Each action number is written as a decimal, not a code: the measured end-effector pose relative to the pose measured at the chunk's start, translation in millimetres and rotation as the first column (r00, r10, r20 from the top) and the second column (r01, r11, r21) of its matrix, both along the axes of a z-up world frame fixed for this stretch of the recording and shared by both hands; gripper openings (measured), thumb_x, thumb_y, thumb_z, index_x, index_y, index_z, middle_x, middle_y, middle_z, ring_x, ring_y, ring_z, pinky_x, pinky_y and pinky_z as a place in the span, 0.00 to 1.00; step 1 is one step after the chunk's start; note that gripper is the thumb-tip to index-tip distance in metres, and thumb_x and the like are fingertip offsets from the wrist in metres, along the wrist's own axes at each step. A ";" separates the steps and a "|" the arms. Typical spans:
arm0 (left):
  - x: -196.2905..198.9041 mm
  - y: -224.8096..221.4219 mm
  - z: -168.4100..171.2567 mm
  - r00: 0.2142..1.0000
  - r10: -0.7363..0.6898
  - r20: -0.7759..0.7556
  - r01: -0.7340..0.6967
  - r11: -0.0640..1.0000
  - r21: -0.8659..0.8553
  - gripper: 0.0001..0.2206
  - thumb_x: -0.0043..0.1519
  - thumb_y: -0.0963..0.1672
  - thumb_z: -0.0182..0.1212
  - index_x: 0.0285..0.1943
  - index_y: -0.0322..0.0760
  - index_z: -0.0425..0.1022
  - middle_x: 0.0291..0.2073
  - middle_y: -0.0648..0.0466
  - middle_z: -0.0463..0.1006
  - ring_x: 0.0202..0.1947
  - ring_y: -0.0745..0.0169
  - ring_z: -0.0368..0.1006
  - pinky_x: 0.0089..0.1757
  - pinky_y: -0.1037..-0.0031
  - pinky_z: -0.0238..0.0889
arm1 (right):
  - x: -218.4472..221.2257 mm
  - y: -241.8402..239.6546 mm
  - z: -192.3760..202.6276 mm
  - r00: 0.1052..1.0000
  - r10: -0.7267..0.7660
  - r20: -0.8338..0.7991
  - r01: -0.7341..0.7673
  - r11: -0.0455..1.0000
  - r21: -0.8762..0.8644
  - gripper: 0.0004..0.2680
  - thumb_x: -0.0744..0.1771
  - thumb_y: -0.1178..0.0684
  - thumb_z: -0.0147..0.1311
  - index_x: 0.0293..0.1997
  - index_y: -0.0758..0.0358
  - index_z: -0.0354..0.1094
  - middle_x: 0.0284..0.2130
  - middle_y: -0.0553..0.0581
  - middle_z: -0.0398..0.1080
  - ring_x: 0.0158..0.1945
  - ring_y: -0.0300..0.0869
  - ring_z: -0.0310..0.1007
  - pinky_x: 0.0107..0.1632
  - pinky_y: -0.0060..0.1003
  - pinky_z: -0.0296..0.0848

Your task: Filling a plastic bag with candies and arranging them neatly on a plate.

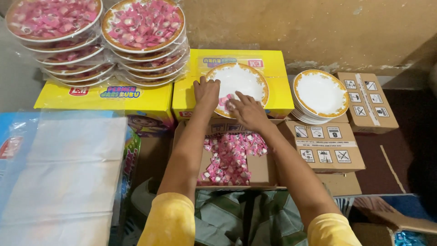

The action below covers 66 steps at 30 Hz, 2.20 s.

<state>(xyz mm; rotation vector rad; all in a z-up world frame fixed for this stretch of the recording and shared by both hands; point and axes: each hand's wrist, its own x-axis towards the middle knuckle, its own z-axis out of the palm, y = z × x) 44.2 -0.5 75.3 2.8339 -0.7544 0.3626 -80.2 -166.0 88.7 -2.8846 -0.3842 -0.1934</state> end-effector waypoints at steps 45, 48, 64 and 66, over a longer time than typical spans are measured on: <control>-0.6 -2.3 -18.8 0.863 -0.148 0.483 0.300 0.919 -0.255 0.12 0.58 0.37 0.64 0.47 0.45 0.78 0.32 0.54 0.75 0.37 0.54 0.77 0.41 0.65 0.70 | 11.5 3.2 -10.2 0.997 -0.013 0.073 0.017 0.998 -0.054 0.20 0.70 0.36 0.37 0.66 0.50 0.65 0.64 0.61 0.62 0.68 0.60 0.60 0.66 0.64 0.59; 2.5 -1.0 -15.7 0.859 -0.142 0.492 0.305 0.913 -0.270 0.14 0.58 0.37 0.66 0.50 0.47 0.77 0.35 0.53 0.75 0.39 0.55 0.76 0.43 0.66 0.69 | 3.3 17.0 10.4 1.000 0.017 -0.016 -0.018 0.997 -0.081 0.26 0.67 0.27 0.43 0.69 0.49 0.62 0.69 0.62 0.57 0.72 0.61 0.53 0.68 0.68 0.53; -6.0 40.0 23.7 0.917 -0.117 -0.381 -0.281 0.489 -0.826 0.18 0.63 0.49 0.64 0.62 0.44 0.75 0.61 0.43 0.67 0.64 0.38 0.65 0.63 0.55 0.55 | -8.0 10.9 -23.3 0.998 0.058 0.022 -0.051 0.968 -0.247 0.23 0.65 0.43 0.56 0.69 0.35 0.59 0.68 0.53 0.58 0.71 0.57 0.54 0.61 0.63 0.65; 13.1 35.6 10.2 0.888 -0.082 -0.452 -0.366 0.468 -0.804 0.19 0.63 0.48 0.63 0.63 0.48 0.74 0.61 0.40 0.67 0.62 0.39 0.69 0.62 0.57 0.59 | -5.6 9.1 -27.0 0.998 0.059 0.029 -0.050 0.968 -0.244 0.23 0.64 0.42 0.56 0.69 0.35 0.59 0.67 0.54 0.59 0.71 0.57 0.54 0.61 0.62 0.66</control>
